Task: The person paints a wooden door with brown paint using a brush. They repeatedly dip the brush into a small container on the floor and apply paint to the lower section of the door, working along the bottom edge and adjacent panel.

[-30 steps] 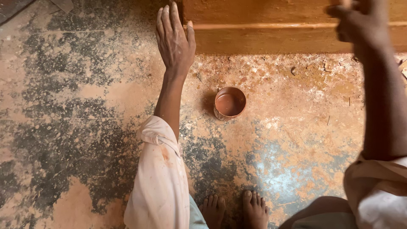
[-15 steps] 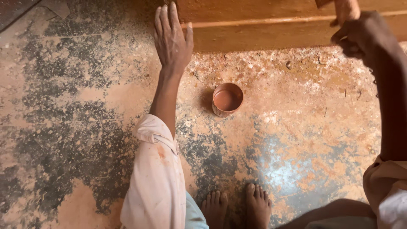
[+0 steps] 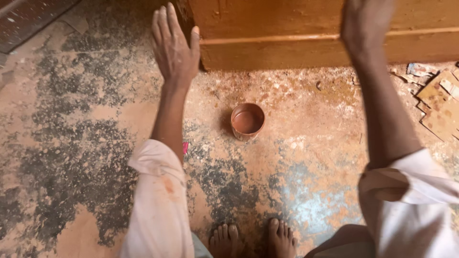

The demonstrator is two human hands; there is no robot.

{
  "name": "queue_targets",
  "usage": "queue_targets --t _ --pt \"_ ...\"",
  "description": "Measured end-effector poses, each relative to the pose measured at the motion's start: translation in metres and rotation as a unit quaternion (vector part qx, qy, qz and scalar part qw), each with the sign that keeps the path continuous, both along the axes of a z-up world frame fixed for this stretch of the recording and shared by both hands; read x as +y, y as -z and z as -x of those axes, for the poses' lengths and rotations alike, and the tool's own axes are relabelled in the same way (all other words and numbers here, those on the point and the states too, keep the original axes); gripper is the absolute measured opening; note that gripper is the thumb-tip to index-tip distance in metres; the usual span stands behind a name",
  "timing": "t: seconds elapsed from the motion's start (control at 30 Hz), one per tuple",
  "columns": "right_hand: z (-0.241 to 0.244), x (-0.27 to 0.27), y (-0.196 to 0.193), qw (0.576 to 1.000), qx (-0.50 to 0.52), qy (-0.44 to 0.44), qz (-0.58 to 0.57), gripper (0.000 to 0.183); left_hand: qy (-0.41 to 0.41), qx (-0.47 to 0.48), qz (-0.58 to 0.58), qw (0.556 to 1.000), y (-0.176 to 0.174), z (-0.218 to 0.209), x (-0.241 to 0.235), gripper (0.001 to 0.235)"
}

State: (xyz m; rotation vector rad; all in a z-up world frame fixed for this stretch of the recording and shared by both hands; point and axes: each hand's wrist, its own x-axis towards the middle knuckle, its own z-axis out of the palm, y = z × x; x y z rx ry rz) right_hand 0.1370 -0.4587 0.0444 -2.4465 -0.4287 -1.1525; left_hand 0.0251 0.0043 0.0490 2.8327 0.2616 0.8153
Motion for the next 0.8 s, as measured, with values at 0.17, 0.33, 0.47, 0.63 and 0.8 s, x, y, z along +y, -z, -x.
queue_targets --t 0.17,0.33,0.47,0.63,0.8 --pt "0.027 0.068 0.03 0.967 0.227 0.04 -0.112 0.036 -0.014 0.028 0.079 0.996 0.009 -0.029 -0.066 0.079" --pt "0.063 0.085 0.036 0.891 0.431 0.077 -0.119 0.048 0.05 -0.008 0.032 0.998 0.027 -0.043 -0.102 0.084" --pt "0.086 0.078 0.042 0.802 0.572 0.07 -0.155 0.039 0.089 -0.041 0.012 0.995 0.03 -0.043 -0.093 0.086" --pt "0.099 0.061 0.027 0.752 0.654 -0.028 -0.077 0.033 0.105 -0.102 0.033 0.989 0.028 -0.042 -0.073 0.084" --pt "0.1 0.069 -0.019 0.781 0.6 0.001 -0.173 0.027 0.087 -0.057 0.086 0.991 0.029 -0.047 -0.078 0.086"
